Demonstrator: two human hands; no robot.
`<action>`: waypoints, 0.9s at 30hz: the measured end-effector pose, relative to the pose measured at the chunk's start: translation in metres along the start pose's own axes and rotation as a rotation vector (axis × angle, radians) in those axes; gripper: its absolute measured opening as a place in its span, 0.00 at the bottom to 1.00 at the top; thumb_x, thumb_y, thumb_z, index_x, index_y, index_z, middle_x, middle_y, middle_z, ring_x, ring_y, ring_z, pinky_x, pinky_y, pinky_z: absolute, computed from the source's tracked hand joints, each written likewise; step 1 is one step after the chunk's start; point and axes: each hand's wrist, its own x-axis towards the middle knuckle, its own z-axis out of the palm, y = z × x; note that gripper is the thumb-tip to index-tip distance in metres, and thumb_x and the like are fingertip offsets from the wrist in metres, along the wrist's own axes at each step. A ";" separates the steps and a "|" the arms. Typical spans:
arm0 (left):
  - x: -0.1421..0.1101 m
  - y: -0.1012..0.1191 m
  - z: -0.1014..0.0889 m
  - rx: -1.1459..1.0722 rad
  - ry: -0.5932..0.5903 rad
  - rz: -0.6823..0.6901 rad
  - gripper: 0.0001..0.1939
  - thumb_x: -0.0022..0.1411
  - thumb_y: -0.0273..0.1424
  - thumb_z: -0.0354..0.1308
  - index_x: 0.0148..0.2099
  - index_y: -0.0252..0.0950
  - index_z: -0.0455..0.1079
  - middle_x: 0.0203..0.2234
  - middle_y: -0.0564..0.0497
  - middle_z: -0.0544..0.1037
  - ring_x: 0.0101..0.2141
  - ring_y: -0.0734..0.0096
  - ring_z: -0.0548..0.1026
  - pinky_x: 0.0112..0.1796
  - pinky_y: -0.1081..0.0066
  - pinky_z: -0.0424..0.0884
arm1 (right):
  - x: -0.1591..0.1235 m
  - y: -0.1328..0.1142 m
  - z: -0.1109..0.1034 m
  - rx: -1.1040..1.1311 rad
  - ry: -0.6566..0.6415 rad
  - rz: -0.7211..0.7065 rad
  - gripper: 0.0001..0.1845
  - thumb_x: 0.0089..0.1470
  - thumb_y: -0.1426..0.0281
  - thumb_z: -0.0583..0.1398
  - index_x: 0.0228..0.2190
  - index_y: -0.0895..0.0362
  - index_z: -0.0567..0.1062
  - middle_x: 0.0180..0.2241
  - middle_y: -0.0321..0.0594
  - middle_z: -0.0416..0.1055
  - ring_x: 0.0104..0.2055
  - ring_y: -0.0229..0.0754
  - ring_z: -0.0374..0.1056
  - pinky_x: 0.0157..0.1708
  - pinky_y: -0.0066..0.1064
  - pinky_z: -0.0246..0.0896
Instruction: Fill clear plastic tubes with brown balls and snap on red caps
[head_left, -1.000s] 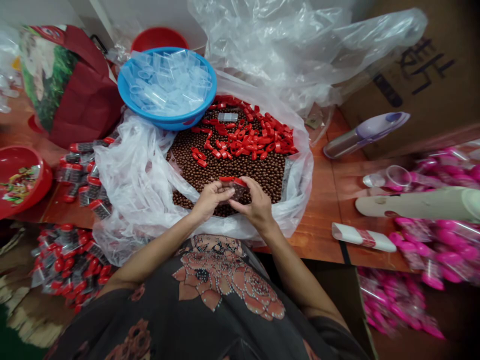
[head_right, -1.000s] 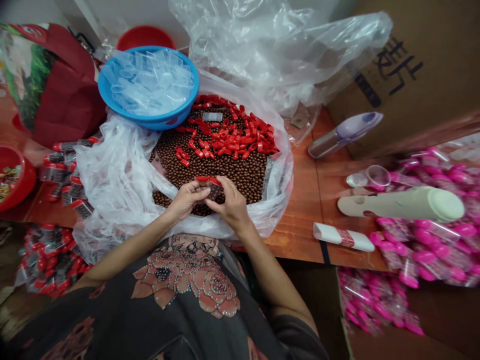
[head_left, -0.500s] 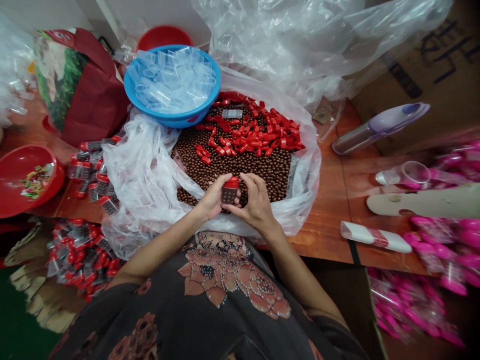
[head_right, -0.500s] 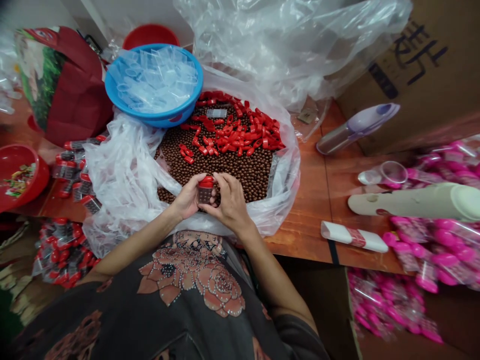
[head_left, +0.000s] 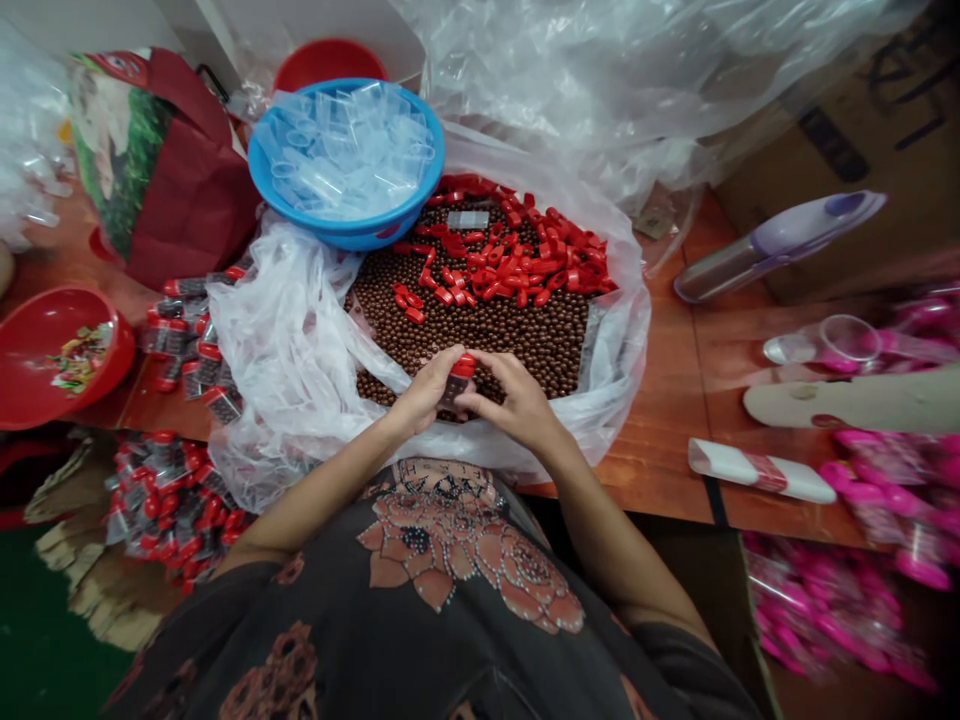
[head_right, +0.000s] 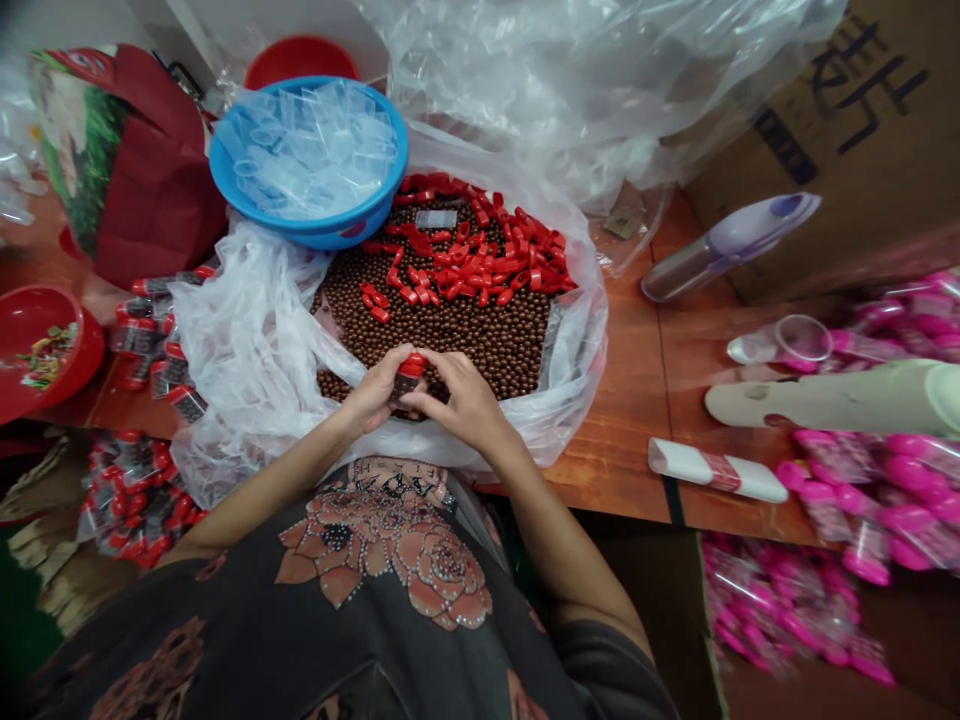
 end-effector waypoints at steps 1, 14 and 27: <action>-0.001 0.000 -0.001 0.031 -0.007 0.011 0.20 0.62 0.49 0.51 0.39 0.35 0.65 0.17 0.56 0.68 0.15 0.77 0.65 0.17 0.77 0.63 | 0.000 0.000 -0.001 0.087 0.021 0.055 0.25 0.56 0.56 0.61 0.53 0.50 0.69 0.48 0.43 0.73 0.49 0.49 0.69 0.49 0.47 0.66; 0.000 -0.001 0.000 0.024 -0.016 -0.019 0.21 0.64 0.45 0.47 0.50 0.36 0.67 0.16 0.56 0.66 0.14 0.77 0.63 0.17 0.77 0.60 | -0.001 -0.001 0.003 0.298 0.047 0.200 0.17 0.56 0.56 0.61 0.45 0.49 0.77 0.40 0.36 0.79 0.42 0.45 0.75 0.47 0.43 0.71; 0.001 -0.001 0.002 -0.071 0.028 0.032 0.18 0.64 0.43 0.51 0.47 0.36 0.66 0.15 0.57 0.66 0.14 0.77 0.63 0.18 0.75 0.61 | 0.005 0.007 0.013 -0.282 -0.013 -0.283 0.39 0.50 0.58 0.62 0.58 0.58 0.56 0.53 0.55 0.66 0.55 0.56 0.64 0.51 0.50 0.65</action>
